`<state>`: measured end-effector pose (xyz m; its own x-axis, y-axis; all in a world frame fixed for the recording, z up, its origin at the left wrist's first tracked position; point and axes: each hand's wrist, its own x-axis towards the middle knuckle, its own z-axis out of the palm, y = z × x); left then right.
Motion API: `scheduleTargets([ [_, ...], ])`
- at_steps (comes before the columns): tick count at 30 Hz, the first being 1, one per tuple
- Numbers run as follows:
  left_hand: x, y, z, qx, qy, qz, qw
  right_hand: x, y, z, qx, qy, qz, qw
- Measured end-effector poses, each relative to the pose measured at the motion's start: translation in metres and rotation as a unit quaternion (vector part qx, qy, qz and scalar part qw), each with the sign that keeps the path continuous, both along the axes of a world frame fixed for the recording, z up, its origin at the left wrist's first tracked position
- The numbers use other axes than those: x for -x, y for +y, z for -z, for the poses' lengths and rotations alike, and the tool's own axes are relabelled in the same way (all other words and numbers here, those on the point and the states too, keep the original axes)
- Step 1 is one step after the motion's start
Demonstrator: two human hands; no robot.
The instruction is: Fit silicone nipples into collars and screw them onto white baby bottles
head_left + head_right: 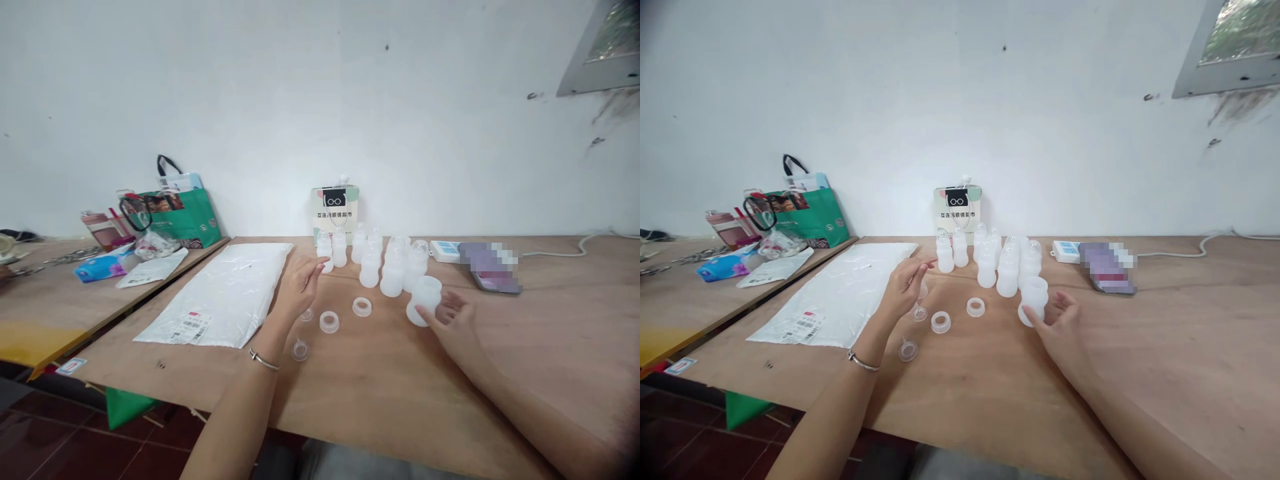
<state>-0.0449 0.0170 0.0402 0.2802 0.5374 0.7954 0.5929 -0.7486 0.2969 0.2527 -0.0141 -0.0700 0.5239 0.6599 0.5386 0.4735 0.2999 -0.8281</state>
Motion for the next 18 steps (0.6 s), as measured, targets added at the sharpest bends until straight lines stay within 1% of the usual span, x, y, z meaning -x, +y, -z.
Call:
scheduleTargets([
  [1, -0.001, 0.001, 0.001, -0.005, 0.000, -0.002, 1.000, 0.002, -0.006, -0.002, -0.029, -0.029, 0.014, 0.999],
  [2, -0.001, 0.001, 0.001, -0.010, -0.003, -0.006, 1.000, 0.005, -0.014, -0.005, -0.064, -0.072, 0.009, 0.995],
  [3, -0.002, 0.001, 0.002, -0.014, -0.006, -0.010, 1.000, 0.012, -0.022, -0.009, -0.093, -0.125, -0.024, 0.987],
  [4, -0.002, 0.002, 0.003, -0.016, -0.009, -0.014, 1.000, 0.022, -0.030, -0.013, -0.109, -0.180, -0.088, 0.974],
  [5, -0.002, 0.002, 0.003, -0.018, -0.011, -0.016, 1.000, 0.035, -0.037, -0.018, -0.103, -0.236, -0.174, 0.950],
  [6, -0.003, 0.003, 0.004, -0.018, -0.012, -0.016, 1.000, 0.051, -0.043, -0.023, -0.067, -0.276, -0.255, 0.924],
  [8, -0.003, 0.004, 0.005, -0.016, -0.014, -0.011, 1.000, 0.088, -0.048, -0.031, 0.009, -0.306, -0.351, 0.885],
  [9, -0.003, 0.004, 0.006, -0.012, -0.013, -0.007, 1.000, 0.107, -0.048, -0.034, 0.027, -0.310, -0.379, 0.872],
  [11, -0.005, 0.004, 0.008, 0.011, 0.004, 0.007, 1.000, 0.141, -0.043, -0.034, 0.037, -0.303, -0.407, 0.861],
  [12, -0.006, 0.004, 0.009, 0.028, 0.020, 0.014, 0.999, 0.155, -0.039, -0.032, 0.040, -0.300, -0.412, 0.860],
  [14, -0.008, 0.003, 0.012, 0.073, 0.073, 0.028, 0.994, 0.175, -0.031, -0.026, 0.045, -0.294, -0.424, 0.855],
  [16, -0.009, 0.003, 0.015, 0.119, 0.131, 0.038, 0.983, 0.185, -0.027, -0.021, 0.052, -0.291, -0.434, 0.851],
  [18, -0.009, 0.004, 0.018, 0.158, 0.173, 0.042, 0.971, 0.186, -0.028, -0.020, 0.053, -0.281, -0.439, 0.852],
])
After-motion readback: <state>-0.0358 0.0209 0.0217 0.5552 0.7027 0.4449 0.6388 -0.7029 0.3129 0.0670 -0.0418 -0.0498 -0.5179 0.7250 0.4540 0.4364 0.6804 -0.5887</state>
